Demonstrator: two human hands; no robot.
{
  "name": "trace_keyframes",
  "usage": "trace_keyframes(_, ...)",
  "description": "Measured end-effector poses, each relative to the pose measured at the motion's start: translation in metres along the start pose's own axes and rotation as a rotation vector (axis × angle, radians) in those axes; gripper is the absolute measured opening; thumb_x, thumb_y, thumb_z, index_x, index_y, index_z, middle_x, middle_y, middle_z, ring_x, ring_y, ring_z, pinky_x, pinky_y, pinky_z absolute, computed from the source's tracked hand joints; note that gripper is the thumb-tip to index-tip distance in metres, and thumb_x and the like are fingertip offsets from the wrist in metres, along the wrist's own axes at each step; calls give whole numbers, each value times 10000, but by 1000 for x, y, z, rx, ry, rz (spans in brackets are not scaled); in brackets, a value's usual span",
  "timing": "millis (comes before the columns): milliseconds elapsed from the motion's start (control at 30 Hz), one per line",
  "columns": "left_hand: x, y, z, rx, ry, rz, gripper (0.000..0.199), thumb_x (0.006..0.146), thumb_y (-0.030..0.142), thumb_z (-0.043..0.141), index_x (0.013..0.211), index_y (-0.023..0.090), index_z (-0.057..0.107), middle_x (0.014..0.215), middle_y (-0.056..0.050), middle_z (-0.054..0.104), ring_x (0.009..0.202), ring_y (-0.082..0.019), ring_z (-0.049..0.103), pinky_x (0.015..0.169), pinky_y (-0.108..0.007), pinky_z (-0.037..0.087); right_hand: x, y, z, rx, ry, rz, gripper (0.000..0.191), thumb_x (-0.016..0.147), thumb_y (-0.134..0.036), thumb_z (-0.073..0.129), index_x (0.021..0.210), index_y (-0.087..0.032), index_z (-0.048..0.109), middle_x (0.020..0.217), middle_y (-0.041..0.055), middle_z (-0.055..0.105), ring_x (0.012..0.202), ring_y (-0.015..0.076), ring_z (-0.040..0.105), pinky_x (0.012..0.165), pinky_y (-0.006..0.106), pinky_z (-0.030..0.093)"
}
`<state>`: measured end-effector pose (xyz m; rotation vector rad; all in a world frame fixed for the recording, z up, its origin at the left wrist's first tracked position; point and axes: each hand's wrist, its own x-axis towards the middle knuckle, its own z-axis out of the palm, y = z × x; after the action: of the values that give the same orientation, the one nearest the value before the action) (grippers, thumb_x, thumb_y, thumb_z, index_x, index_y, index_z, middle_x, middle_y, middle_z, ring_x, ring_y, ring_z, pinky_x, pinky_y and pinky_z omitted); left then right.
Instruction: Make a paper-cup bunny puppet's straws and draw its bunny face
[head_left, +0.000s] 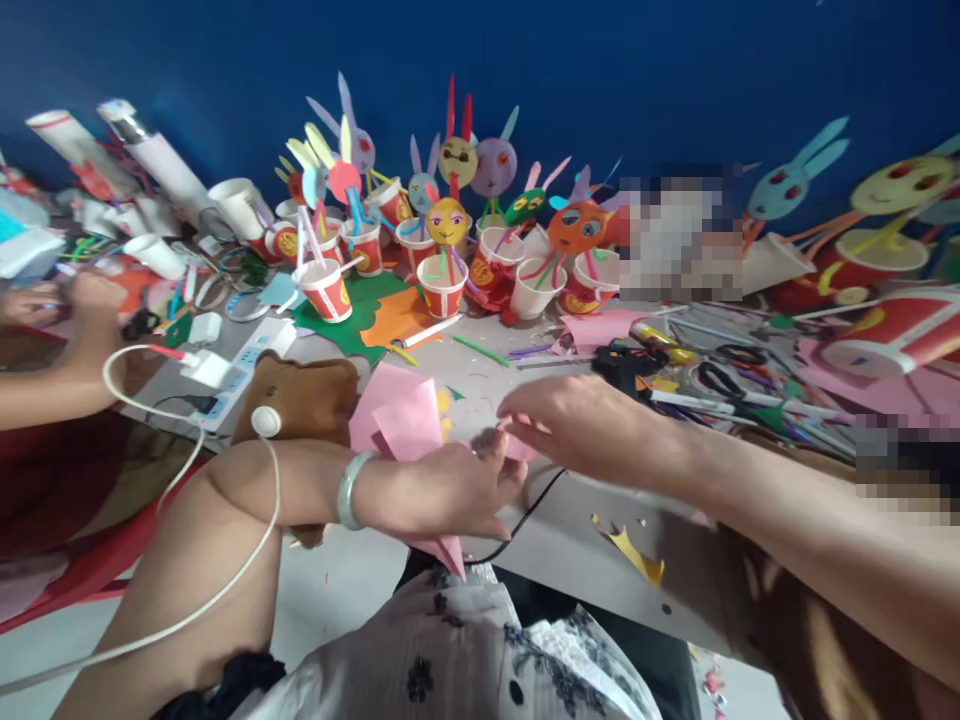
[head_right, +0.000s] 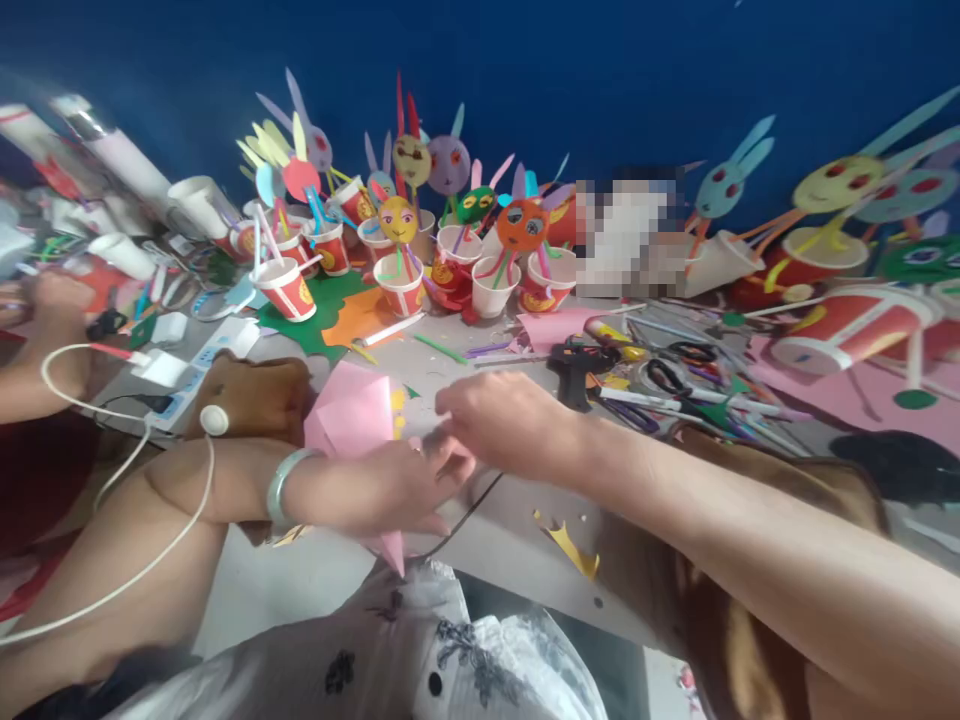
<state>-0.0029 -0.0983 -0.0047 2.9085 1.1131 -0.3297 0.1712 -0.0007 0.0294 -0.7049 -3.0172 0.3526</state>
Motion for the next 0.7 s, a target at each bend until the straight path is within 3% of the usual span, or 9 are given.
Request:
trace_keyframes(67,-2,1,1,56,7,-30,746,979,629,371,1460,59,380,1421,-350,476,771,-249,703,538,-320,481,37,8,6,207,-17,104,159,892,-171,586,883,-201,743,833,34,757,739,148,666,646,244,427)
trace_keyframes(167,-5,1,2,65,56,-17,681,1010,578,315,1440,55,397,1351,-328,535,775,-260,698,513,-311,468,56,3,19,382,-78,195,99,848,-174,637,805,-181,725,745,10,730,669,122,631,639,224,437)
trace_keyframes(300,-8,-1,0,22,17,59,583,1015,509,384,1397,76,463,1134,-235,647,925,-294,675,607,-329,495,65,-16,32,314,-154,224,148,832,-179,655,933,-200,762,856,18,751,754,133,645,683,222,446)
trace_keyframes(400,-8,0,-1,2,2,28,563,998,500,446,1405,111,471,1130,-210,646,952,-289,671,678,-356,511,75,-26,33,224,-229,230,216,859,-178,624,1018,-219,764,965,27,764,873,157,666,733,232,451)
trace_keyframes(533,-5,1,1,-19,-3,10,658,1009,468,426,1469,2,371,1101,-237,660,925,-297,688,680,-382,524,86,-32,32,168,-257,267,211,879,-191,602,1014,-204,763,1039,75,756,926,201,674,711,256,446)
trace_keyframes(700,-5,0,4,1,-3,85,594,1015,392,413,1472,14,375,1100,-242,665,915,-309,695,650,-390,526,89,-39,32,161,-299,262,128,852,-171,630,882,-192,753,913,65,758,813,173,671,674,237,432)
